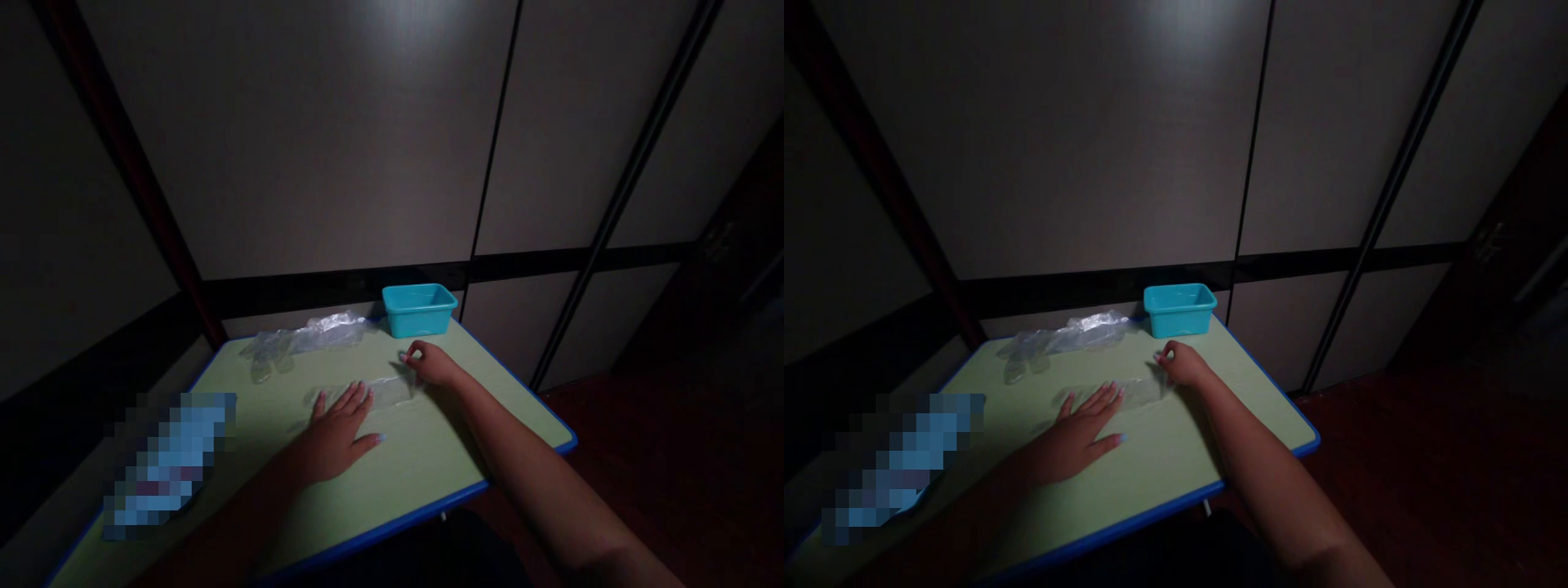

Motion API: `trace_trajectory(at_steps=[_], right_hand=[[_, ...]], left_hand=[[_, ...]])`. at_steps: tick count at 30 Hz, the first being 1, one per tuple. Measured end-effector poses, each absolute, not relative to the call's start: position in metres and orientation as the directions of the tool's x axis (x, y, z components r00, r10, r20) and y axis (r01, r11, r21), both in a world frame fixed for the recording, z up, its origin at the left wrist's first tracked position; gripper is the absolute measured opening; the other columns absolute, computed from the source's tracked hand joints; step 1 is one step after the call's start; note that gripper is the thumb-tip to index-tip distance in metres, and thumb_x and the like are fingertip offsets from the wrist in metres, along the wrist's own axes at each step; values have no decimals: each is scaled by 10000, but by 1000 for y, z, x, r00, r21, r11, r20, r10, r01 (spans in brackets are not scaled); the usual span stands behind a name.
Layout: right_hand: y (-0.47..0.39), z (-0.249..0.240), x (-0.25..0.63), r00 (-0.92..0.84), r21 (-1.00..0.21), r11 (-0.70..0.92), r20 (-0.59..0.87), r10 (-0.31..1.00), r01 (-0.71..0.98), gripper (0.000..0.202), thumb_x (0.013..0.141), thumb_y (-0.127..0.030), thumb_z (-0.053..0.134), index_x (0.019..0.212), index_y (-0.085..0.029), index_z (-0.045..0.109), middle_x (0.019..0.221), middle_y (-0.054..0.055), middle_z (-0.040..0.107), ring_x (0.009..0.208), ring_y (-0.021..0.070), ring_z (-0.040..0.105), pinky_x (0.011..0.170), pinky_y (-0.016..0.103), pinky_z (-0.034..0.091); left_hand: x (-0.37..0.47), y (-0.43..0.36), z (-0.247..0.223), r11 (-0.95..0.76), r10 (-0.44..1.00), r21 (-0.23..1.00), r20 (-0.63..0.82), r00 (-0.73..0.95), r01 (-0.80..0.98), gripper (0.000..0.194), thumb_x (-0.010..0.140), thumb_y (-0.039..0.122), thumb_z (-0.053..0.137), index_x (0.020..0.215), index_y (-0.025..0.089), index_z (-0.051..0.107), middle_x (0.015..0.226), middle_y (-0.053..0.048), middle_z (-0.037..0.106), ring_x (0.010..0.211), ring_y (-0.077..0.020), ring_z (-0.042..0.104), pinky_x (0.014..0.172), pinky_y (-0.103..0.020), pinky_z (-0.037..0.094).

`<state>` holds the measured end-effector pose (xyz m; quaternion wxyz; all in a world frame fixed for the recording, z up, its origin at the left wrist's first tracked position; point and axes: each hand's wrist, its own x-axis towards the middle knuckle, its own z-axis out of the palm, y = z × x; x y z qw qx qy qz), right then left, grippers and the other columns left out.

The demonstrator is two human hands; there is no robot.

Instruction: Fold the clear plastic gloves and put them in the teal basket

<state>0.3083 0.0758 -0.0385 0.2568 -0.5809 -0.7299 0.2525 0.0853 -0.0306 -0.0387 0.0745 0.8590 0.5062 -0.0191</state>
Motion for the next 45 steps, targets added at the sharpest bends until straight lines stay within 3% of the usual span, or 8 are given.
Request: trace_trajectory(at_steps=[4,11,15,23,30,39,45], right_hand=[[74,-37,308,-239,-562,276,141,961,780,266,793,-414,595,902,-172,601,592,13,611,474,104,518,485,204,350],[72,-35,308,-252,-442,292,149,956,848,185,774,-253,598,944,-185,625,822,53,655,643,125,534,562,214,349],[69,-34,306,-242,-451,265,110,964,852,184,787,-172,539,955,-181,612,754,41,647,614,117,520,547,211,319],[74,-42,305,-219,-393,272,176,960,878,207,825,-349,531,932,-187,602,794,80,651,648,149,524,533,229,282],[73,-39,305,-215,-429,255,140,966,866,159,810,-285,548,916,-182,607,691,41,638,564,117,498,521,222,280],[76,-41,307,-237,-394,273,139,962,877,162,791,-246,543,927,-201,620,857,58,666,714,145,547,567,217,315],[74,-40,305,-263,-401,304,156,952,864,147,797,-234,539,919,-209,617,808,36,663,675,131,538,558,212,308]], left_hand=[[85,-30,-40,-483,865,99,-99,492,870,686,871,574,270,1436,201,160,1494,-85,71,1382,-249,48,1044,-611,37],[86,-30,-41,-483,865,108,-95,493,869,679,874,565,273,1433,192,177,1493,-91,92,1381,-257,59,1040,-618,42],[84,-30,-40,-479,868,116,-85,490,870,667,876,563,273,1431,204,186,1496,-84,98,1381,-257,41,1042,-615,62],[83,-29,-37,-470,869,163,-85,487,868,651,884,530,293,1428,191,179,1499,-69,90,1386,-214,52,1049,-600,47],[80,-20,-44,-455,879,170,-71,471,874,619,884,497,316,1424,217,203,1496,-78,135,1381,-236,86,1043,-608,39],[78,-15,-42,-413,909,148,9,417,899,602,886,453,311,1423,201,208,1507,-71,71,1387,-199,49,1059,-566,81],[79,-11,-46,-422,907,127,61,417,898,630,887,445,311,1440,200,134,1512,-78,21,1386,-214,10,1067,-542,96]])
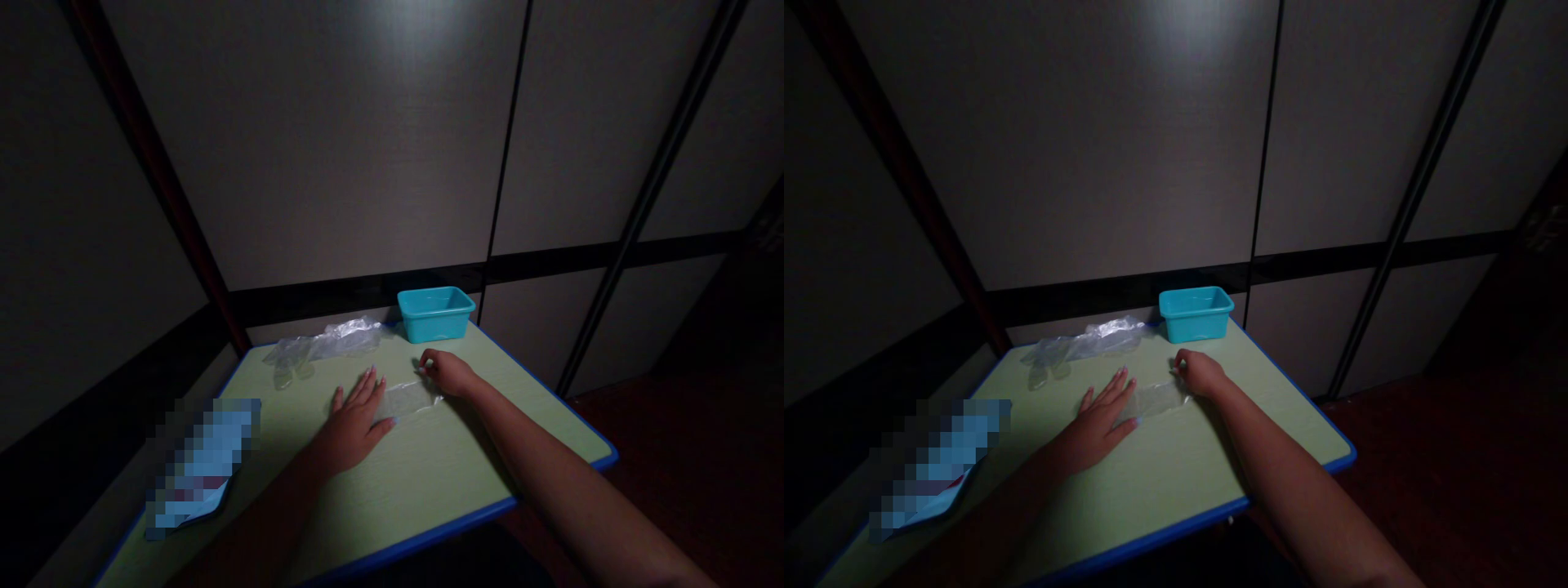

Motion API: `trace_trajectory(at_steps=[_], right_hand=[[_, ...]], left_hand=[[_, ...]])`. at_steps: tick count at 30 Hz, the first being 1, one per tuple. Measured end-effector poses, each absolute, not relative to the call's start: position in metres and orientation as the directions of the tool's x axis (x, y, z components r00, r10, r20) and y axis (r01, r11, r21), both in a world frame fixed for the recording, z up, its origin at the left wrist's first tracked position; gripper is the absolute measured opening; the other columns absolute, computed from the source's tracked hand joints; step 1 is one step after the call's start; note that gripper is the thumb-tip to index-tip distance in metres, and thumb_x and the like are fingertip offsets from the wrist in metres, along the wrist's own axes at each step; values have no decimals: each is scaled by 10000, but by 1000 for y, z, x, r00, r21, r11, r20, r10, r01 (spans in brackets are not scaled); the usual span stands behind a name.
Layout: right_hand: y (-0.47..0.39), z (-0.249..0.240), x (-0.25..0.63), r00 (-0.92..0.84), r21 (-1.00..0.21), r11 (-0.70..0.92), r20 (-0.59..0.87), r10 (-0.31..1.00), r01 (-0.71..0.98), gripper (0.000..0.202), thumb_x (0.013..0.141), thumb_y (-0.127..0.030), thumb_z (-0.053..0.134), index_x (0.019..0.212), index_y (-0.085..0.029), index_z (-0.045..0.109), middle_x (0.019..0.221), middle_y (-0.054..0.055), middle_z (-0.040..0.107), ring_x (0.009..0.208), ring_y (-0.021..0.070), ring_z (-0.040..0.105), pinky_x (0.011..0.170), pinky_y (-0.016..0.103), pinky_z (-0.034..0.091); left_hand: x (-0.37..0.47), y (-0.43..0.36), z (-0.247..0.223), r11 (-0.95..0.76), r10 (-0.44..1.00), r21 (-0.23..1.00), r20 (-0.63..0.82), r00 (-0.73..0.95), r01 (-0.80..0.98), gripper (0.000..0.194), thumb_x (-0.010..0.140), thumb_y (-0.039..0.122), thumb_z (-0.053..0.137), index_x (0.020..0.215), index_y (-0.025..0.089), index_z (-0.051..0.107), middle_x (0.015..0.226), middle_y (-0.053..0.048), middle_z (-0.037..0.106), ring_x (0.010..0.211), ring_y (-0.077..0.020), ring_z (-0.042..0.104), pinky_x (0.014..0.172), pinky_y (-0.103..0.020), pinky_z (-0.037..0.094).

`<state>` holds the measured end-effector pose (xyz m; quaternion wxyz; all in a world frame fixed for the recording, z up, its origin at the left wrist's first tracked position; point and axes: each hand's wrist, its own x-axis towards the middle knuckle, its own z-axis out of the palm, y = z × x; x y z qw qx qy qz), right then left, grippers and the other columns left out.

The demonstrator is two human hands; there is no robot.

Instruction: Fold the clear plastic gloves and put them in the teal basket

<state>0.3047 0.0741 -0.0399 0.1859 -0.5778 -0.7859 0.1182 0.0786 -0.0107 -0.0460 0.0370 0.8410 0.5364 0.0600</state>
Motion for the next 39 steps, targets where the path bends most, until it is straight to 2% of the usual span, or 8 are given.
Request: trace_trajectory(at_steps=[4,8,13,19,23,28,32,39], right_hand=[[73,-39,303,-266,-412,317,177,948,854,155,820,-301,541,903,-195,618,747,33,649,624,121,519,539,215,299],[73,-38,304,-265,-413,321,188,946,852,253,822,-420,540,913,-195,614,702,25,630,587,117,499,524,217,287],[71,-37,302,-350,-361,402,203,914,841,199,779,-336,614,928,-204,618,697,18,626,598,120,494,542,216,287],[67,-33,299,-350,-385,404,204,914,830,152,769,-230,605,914,-193,630,717,13,630,605,107,489,545,202,294],[66,-30,298,-342,-490,389,186,921,780,114,773,-184,587,884,-175,613,643,-8,600,542,85,472,509,187,298],[67,-33,298,-333,-683,356,171,927,638,87,794,-173,542,877,-168,568,543,-44,538,409,63,459,427,164,292],[66,-32,298,-319,-754,356,204,926,552,88,786,-236,551,837,-163,546,489,-60,497,377,71,446,394,164,299],[64,-29,295,-270,-838,313,206,940,448,81,790,-252,513,820,-178,503,434,-76,463,344,82,445,357,162,301]], left_hand=[[83,-12,-45,-407,913,104,84,400,907,630,893,454,289,1439,180,136,1511,-81,11,1387,-216,9,1065,-552,89],[87,-14,-44,-410,912,82,8,410,909,626,900,473,254,1434,159,162,1508,-90,23,1386,-224,8,1060,-567,101],[86,-15,-46,-433,898,74,-53,437,898,632,902,503,236,1432,166,172,1502,-96,86,1383,-225,70,1066,-543,131],[84,-16,-47,-443,896,63,-9,445,894,622,904,490,246,1424,150,202,1494,-88,136,1377,-218,131,1073,-548,100],[86,-15,-48,-419,908,45,30,418,907,627,901,496,251,1420,146,217,1493,-96,142,1378,-236,123,1069,-565,71],[86,-14,-50,-414,910,68,0,415,908,659,891,516,254,1418,122,216,1491,-111,155,1377,-242,121,1071,-540,125],[86,-13,-49,-424,904,77,-16,427,902,692,879,533,265,1421,107,205,1490,-129,144,1377,-242,116,1078,-495,146],[86,-12,-50,-426,904,72,-10,428,902,711,878,548,257,1418,87,205,1490,-135,131,1377,-238,122,1079,-483,151]])
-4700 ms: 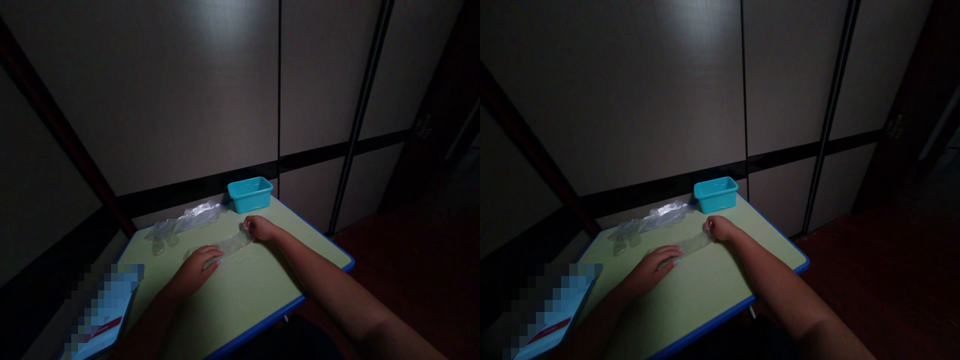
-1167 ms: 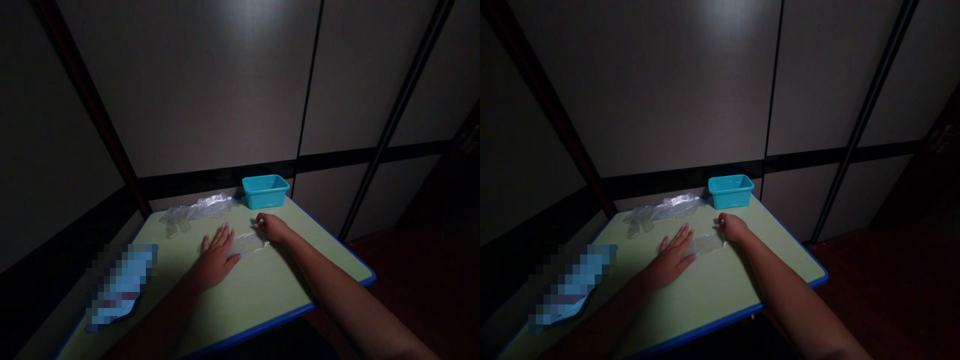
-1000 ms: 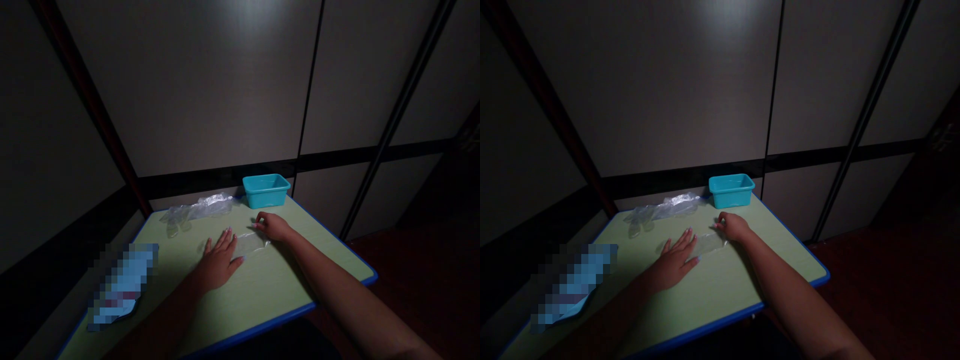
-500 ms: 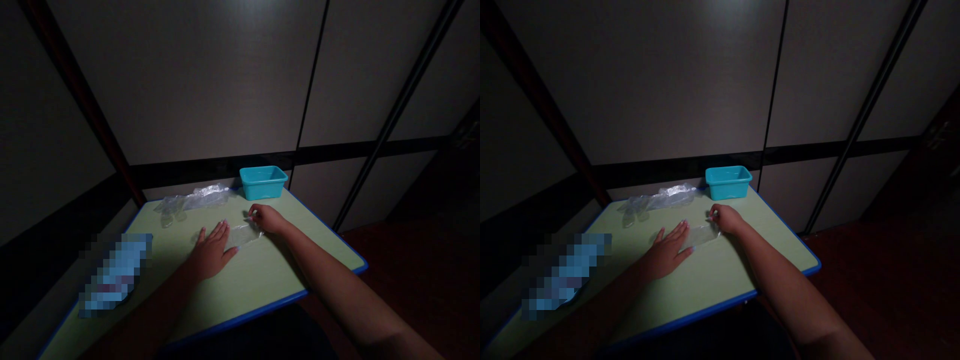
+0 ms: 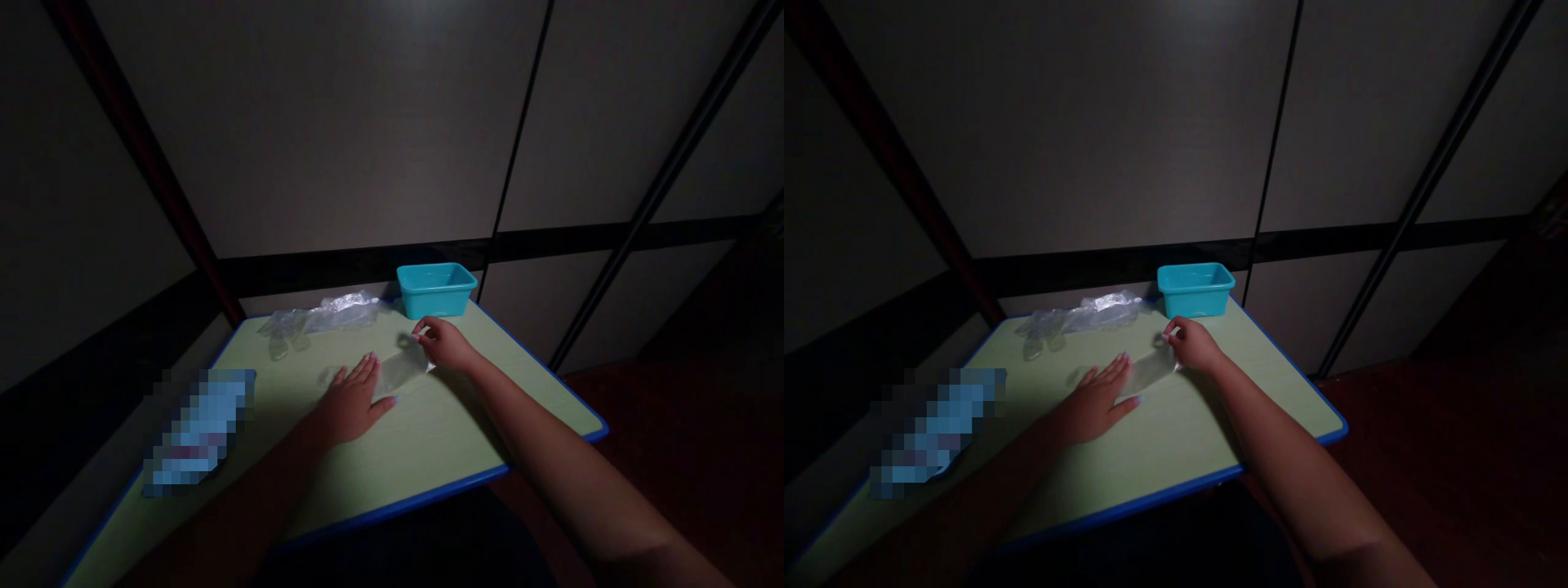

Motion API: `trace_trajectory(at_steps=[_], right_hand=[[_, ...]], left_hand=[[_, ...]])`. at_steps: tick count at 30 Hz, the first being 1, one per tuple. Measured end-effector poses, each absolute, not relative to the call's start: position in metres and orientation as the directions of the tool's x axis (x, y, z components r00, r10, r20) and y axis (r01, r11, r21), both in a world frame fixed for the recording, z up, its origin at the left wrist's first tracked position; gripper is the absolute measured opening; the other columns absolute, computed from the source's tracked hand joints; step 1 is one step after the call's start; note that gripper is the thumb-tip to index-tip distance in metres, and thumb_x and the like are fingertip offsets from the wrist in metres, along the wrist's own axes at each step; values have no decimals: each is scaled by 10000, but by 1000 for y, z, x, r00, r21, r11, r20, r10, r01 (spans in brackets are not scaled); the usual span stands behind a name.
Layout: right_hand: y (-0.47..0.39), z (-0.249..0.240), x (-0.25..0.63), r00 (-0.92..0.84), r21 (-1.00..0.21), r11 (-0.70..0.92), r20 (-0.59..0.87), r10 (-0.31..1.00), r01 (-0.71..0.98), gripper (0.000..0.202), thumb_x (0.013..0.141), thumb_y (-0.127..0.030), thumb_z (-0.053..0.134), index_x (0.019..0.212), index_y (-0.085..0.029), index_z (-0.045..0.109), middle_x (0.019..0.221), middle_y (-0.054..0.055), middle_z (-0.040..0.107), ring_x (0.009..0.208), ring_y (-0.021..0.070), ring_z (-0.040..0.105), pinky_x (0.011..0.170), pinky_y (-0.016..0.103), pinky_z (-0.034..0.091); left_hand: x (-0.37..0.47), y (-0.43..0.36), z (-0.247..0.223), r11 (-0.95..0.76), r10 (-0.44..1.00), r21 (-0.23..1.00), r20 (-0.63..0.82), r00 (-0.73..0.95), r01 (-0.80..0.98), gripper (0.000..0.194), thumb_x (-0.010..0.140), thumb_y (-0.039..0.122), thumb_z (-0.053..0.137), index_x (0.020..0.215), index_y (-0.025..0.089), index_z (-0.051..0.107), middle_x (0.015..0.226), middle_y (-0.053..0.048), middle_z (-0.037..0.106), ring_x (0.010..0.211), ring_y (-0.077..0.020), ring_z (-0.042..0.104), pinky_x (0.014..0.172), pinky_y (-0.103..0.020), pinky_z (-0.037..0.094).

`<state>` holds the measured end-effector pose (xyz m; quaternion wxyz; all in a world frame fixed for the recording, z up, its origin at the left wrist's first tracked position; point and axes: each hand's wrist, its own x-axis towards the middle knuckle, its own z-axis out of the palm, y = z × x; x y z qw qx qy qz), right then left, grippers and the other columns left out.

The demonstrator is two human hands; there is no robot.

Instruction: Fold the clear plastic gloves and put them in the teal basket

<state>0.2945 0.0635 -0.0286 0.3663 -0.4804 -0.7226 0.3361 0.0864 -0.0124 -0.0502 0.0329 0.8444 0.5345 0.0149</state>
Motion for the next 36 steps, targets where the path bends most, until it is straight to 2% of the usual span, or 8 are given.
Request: trace_trajectory(at_steps=[8,13,17,23,30,36], right_hand=[[58,-25,289,-241,-898,276,200,950,343,123,756,-287,512,818,-185,480,410,-93,431,317,82,410,345,172,287],[56,-25,285,-220,-951,220,171,960,217,177,717,-319,538,815,-185,475,422,-91,441,324,77,397,335,171,269],[54,-21,285,-248,-975,168,129,960,144,234,683,-332,580,832,-181,481,442,-85,473,336,80,411,338,179,301],[52,-2,280,-228,-984,116,83,970,136,208,677,-287,608,799,-176,482,432,-82,483,355,86,459,366,197,394],[58,17,251,-204,-988,53,22,979,146,102,724,-184,579,744,-172,479,403,-79,488,335,77,468,363,189,435],[64,22,217,-190,-984,19,-15,982,175,76,730,-136,573,721,-164,503,414,-69,507,320,75,476,352,192,453]], left_hand=[[90,-15,-47,-422,906,66,-6,423,904,710,881,553,253,1419,92,204,1492,-140,128,1378,-243,110,1081,-461,156],[90,-15,-47,-438,898,96,2,440,894,781,863,608,227,1418,61,193,1493,-156,91,1382,-249,64,1088,-466,127],[89,-13,-50,-436,898,123,-5,439,892,827,849,641,199,1419,42,177,1495,-157,74,1383,-249,49,1091,-467,118],[89,-12,-52,-444,893,148,-4,449,884,849,842,657,178,1424,39,147,1497,-151,62,1384,-251,31,1089,-484,103],[91,-13,-50,-433,898,167,-1,439,886,873,827,670,229,1421,35,160,1490,-172,99,1382,-264,58,1084,-510,93],[93,-17,-46,-433,900,163,23,435,887,804,840,632,267,1410,67,223,1482,-176,167,1375,-278,115,1074,-554,58]])
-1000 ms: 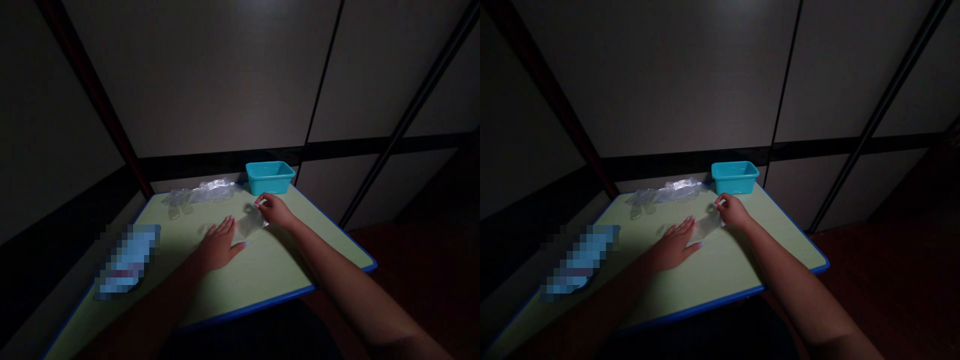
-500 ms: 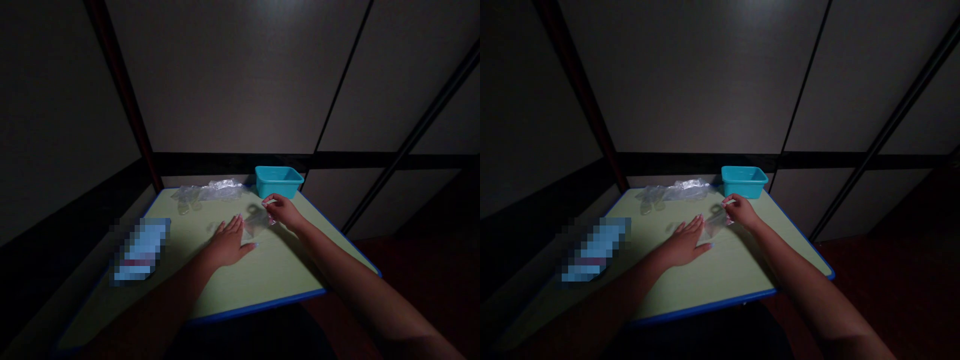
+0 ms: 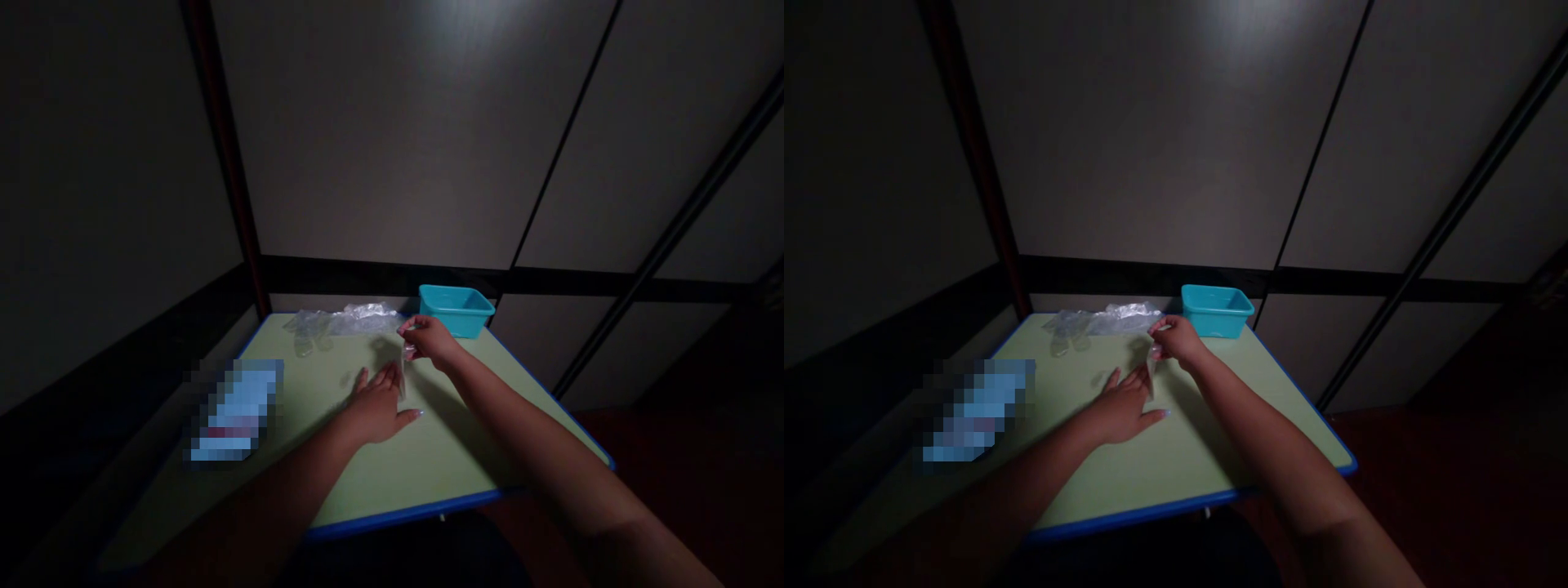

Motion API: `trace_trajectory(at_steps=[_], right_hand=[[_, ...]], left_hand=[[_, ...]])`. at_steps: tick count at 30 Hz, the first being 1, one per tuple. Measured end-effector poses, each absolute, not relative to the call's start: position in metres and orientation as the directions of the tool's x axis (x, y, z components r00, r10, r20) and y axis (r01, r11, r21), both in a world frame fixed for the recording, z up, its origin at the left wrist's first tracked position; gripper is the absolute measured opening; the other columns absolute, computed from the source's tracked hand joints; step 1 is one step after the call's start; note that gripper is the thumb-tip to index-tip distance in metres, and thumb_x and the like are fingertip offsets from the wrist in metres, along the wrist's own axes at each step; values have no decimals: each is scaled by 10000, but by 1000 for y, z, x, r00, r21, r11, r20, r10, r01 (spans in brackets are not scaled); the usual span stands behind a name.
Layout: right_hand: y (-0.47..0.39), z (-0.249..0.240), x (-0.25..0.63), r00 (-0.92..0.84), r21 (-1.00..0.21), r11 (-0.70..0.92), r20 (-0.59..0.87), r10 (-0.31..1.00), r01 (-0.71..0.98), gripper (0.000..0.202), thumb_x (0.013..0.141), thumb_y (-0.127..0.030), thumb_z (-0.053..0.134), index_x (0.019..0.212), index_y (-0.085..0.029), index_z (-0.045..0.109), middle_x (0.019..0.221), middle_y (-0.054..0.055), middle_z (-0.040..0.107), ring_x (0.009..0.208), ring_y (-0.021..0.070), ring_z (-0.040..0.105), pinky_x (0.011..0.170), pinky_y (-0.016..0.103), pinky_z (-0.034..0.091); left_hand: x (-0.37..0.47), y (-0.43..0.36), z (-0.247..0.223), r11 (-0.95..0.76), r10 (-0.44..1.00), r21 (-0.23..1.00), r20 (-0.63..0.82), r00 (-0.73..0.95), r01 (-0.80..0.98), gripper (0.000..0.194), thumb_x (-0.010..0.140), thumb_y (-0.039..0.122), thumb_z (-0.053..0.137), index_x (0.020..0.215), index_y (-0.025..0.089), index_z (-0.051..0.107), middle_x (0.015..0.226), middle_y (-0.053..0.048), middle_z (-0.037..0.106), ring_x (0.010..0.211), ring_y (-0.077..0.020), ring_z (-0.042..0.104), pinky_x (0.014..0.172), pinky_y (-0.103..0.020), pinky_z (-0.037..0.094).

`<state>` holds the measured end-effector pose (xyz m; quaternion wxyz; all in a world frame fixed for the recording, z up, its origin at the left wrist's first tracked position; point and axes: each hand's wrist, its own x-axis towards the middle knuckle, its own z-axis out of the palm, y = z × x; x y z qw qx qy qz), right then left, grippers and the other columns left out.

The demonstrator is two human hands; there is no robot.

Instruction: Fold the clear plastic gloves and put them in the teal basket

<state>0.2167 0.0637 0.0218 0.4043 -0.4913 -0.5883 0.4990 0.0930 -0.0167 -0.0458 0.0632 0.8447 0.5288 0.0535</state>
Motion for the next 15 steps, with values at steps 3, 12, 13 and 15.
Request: trace_trajectory(at_steps=[3,12,13,15], right_hand=[[64,22,201,-210,-983,14,-25,977,183,88,731,-117,567,718,-166,495,394,-67,502,313,83,484,351,193,454],[59,8,169,-336,-943,102,-11,942,316,58,772,-164,533,759,-185,480,398,-61,504,328,107,488,353,195,399],[59,6,171,-350,-926,173,48,936,335,72,778,-229,551,785,-188,492,419,-61,508,334,103,476,363,199,393],[60,2,181,-336,-857,349,224,915,379,209,778,-379,563,854,-189,520,484,-50,528,390,106,485,418,223,416]], left_hand=[[93,-18,-45,-442,897,165,43,441,882,766,840,628,277,1384,89,303,1465,-177,237,1368,-290,147,1077,-545,76],[95,-19,-47,-419,908,150,66,414,895,668,843,608,313,1193,90,549,1274,-207,517,1258,-340,374,1062,-553,109],[95,-19,-47,-419,908,154,66,414,895,672,841,613,311,1201,95,544,1279,-203,514,1259,-339,373,1064,-549,108],[95,-19,-47,-424,906,169,66,419,890,693,837,630,297,1245,111,507,1324,-189,474,1287,-331,332,1065,-553,98]])
